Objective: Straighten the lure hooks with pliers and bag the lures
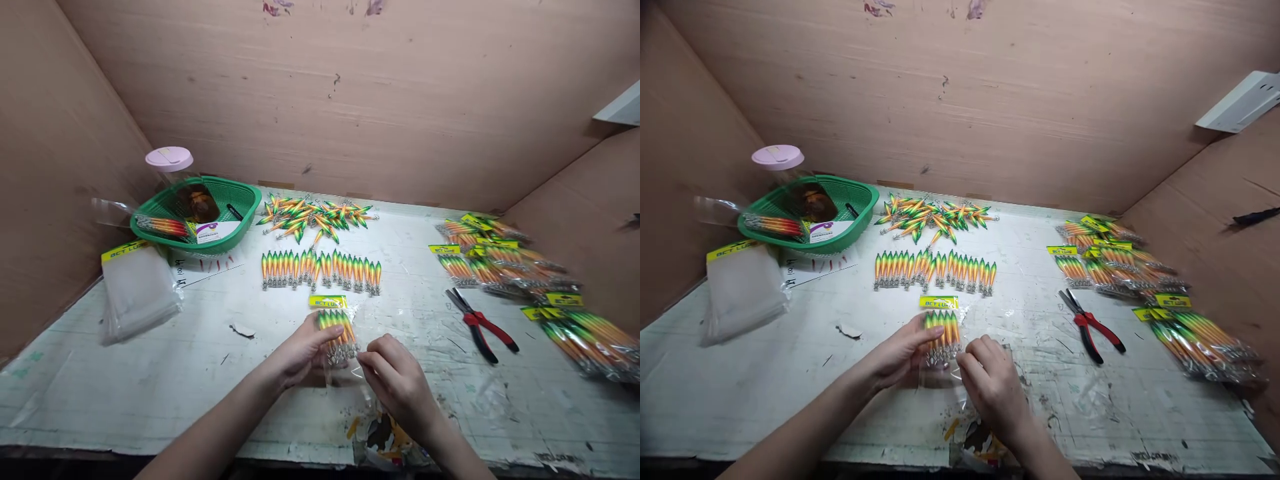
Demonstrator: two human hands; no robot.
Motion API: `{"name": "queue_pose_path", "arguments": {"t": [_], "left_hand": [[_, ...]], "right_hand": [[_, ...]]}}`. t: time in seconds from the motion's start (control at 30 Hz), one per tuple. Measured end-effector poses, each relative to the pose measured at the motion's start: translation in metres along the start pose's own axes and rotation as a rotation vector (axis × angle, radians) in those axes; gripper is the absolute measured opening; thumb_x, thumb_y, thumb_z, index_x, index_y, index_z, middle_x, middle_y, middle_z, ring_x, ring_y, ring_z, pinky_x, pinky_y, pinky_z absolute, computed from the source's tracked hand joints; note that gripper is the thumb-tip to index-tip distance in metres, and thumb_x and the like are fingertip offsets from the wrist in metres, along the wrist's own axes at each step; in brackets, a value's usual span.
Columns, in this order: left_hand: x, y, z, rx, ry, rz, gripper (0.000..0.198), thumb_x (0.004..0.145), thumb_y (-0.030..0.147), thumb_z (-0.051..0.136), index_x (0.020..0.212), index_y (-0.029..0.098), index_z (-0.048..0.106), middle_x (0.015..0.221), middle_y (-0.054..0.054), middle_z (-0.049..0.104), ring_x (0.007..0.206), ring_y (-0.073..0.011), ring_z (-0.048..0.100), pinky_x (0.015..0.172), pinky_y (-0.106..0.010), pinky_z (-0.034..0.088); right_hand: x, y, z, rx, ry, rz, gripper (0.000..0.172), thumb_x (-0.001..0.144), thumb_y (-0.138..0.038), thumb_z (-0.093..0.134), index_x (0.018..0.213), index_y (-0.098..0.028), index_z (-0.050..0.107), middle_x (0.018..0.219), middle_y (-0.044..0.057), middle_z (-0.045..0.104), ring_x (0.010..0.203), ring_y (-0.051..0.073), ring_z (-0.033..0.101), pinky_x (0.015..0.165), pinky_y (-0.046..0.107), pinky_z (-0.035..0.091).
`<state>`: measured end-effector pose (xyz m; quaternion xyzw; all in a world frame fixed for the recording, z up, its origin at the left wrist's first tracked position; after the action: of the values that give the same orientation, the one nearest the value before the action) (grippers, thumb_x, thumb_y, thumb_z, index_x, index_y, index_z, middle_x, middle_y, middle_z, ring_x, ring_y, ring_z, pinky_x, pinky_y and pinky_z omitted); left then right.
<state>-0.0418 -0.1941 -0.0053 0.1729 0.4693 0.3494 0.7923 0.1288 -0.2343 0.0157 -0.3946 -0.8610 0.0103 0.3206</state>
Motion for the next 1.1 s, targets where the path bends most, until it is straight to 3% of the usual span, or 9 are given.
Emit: {"name": "queue_pose_path", "arguments": {"t": [0.1, 0.17, 0.3, 0.43, 0.67, 0.9, 1.0, 1.07, 1.1], "left_hand": [[-0.021, -0.005, -0.023, 0.418, 0.234, 0.197, 0.098, 0.07, 0.03, 0.084, 0.151, 0.019, 0.029, 0.112, -0.014, 0.065, 0.089, -0.0276, 0.068, 0.084, -0.044, 0.055], [-0.035, -0.009, -0.035, 0.678, 0.347, 0.428, 0.089, 0.068, 0.035, 0.084, 0.146, 0.021, 0.042, 0.122, -0.016, 0.06, 0.108, -0.0339, 0.062, 0.099, -0.05, 0.047], [-0.04, -0.017, -0.037, 0.932, 0.053, 0.7, 0.065, 0.067, 0.032, 0.084, 0.129, 0.026, 0.063, 0.146, -0.012, 0.052, 0.146, -0.0371, 0.027, 0.122, -0.052, 0.01], [-0.022, -0.02, -0.031, 1.017, -0.17, 0.734, 0.059, 0.075, 0.023, 0.076, 0.132, 0.025, 0.062, 0.151, -0.01, 0.047, 0.149, -0.0328, 0.022, 0.122, -0.052, -0.002], [-0.014, -0.018, -0.031, 1.01, -0.163, 0.753, 0.051, 0.08, 0.016, 0.067, 0.131, 0.023, 0.063, 0.147, -0.012, 0.051, 0.147, -0.0318, 0.029, 0.123, -0.05, -0.001], [-0.019, -0.016, -0.029, 0.933, -0.119, 0.723, 0.048, 0.077, 0.016, 0.07, 0.124, 0.024, 0.067, 0.146, -0.012, 0.053, 0.148, -0.0336, 0.027, 0.122, -0.052, -0.001], [-0.035, -0.02, -0.033, 0.854, 0.128, 0.714, 0.055, 0.072, 0.025, 0.079, 0.125, 0.024, 0.065, 0.136, -0.014, 0.059, 0.136, -0.0363, 0.043, 0.119, -0.048, 0.025], [-0.044, -0.029, -0.037, 0.799, 0.305, 0.615, 0.055, 0.072, 0.03, 0.08, 0.124, 0.021, 0.064, 0.107, -0.012, 0.068, 0.101, -0.0302, 0.065, 0.092, -0.038, 0.051], [-0.046, -0.035, -0.038, 0.778, 0.344, 0.552, 0.054, 0.074, 0.031, 0.079, 0.124, 0.02, 0.063, 0.091, -0.009, 0.068, 0.081, -0.0249, 0.066, 0.075, -0.033, 0.054]], "right_hand": [[-0.014, -0.002, 0.013, 0.01, -0.012, 0.009, 0.022, 0.092, -0.005, 0.047, 0.082, -0.019, 0.059, 0.069, 0.003, 0.057, 0.064, 0.016, 0.053, 0.056, 0.026, 0.042], [-0.021, -0.003, 0.02, 0.015, -0.027, 0.025, 0.021, 0.093, -0.007, 0.046, 0.082, -0.02, 0.059, 0.07, 0.003, 0.057, 0.065, 0.016, 0.054, 0.057, 0.026, 0.044], [-0.027, 0.003, 0.028, 0.014, -0.054, 0.056, 0.015, 0.094, -0.012, 0.048, 0.095, -0.019, 0.061, 0.086, 0.008, 0.062, 0.077, 0.019, 0.057, 0.063, 0.03, 0.05], [-0.024, 0.01, 0.032, -0.015, -0.079, 0.02, 0.013, 0.093, -0.011, 0.051, 0.094, -0.018, 0.062, 0.094, 0.007, 0.063, 0.085, 0.019, 0.057, 0.07, 0.032, 0.052], [-0.019, 0.011, 0.044, -0.047, -0.106, 0.012, 0.01, 0.094, -0.026, 0.06, 0.097, -0.017, 0.061, 0.096, 0.002, 0.062, 0.086, 0.016, 0.061, 0.073, 0.033, 0.052], [-0.018, 0.01, 0.044, 0.013, -0.099, 0.042, 0.008, 0.094, -0.021, 0.057, 0.099, -0.017, 0.061, 0.094, 0.005, 0.063, 0.085, 0.019, 0.06, 0.072, 0.035, 0.052], [-0.02, 0.005, 0.025, 0.102, -0.096, 0.096, 0.011, 0.093, -0.02, 0.056, 0.103, -0.017, 0.06, 0.093, 0.01, 0.062, 0.084, 0.022, 0.058, 0.068, 0.037, 0.052], [-0.024, -0.002, 0.017, 0.194, -0.113, 0.147, 0.008, 0.094, -0.017, 0.054, 0.101, -0.018, 0.058, 0.089, 0.009, 0.061, 0.081, 0.02, 0.059, 0.066, 0.032, 0.052], [-0.025, -0.007, 0.017, 0.247, -0.132, 0.167, 0.008, 0.094, -0.014, 0.053, 0.098, -0.019, 0.058, 0.087, 0.007, 0.061, 0.079, 0.018, 0.06, 0.065, 0.029, 0.053]]}}
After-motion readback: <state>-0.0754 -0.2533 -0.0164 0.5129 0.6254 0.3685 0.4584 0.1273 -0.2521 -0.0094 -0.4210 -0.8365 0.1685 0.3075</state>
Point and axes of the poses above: each hand's wrist, its own x-axis towards the middle knuckle, its own z-axis out of the palm, y = z × x, the point moved 2 cm from there along x, towards the middle knuckle
